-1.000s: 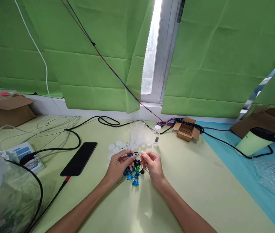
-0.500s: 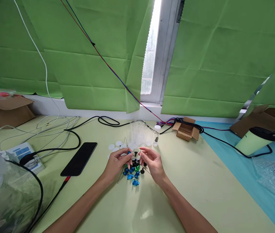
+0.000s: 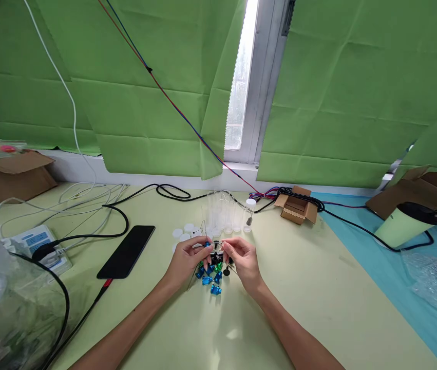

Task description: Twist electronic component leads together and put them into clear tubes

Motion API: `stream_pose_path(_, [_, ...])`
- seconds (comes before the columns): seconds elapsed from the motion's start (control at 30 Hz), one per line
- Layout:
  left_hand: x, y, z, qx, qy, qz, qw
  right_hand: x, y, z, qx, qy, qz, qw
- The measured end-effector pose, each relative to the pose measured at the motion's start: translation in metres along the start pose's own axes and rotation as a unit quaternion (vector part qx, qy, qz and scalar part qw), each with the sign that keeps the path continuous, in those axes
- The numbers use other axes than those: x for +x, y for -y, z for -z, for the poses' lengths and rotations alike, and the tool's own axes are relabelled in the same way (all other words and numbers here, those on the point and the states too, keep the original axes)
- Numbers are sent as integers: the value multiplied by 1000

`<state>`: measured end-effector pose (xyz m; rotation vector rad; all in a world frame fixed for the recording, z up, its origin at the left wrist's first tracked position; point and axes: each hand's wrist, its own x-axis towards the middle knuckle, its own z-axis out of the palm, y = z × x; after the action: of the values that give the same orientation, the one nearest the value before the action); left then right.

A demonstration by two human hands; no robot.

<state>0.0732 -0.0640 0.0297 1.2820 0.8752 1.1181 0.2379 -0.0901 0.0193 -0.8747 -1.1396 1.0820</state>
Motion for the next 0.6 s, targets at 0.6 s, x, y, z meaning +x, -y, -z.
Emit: stream_pose_path(0.6, [-4, 6, -2, 50, 25, -56, 997, 0, -2, -1, 20, -43, -76, 996])
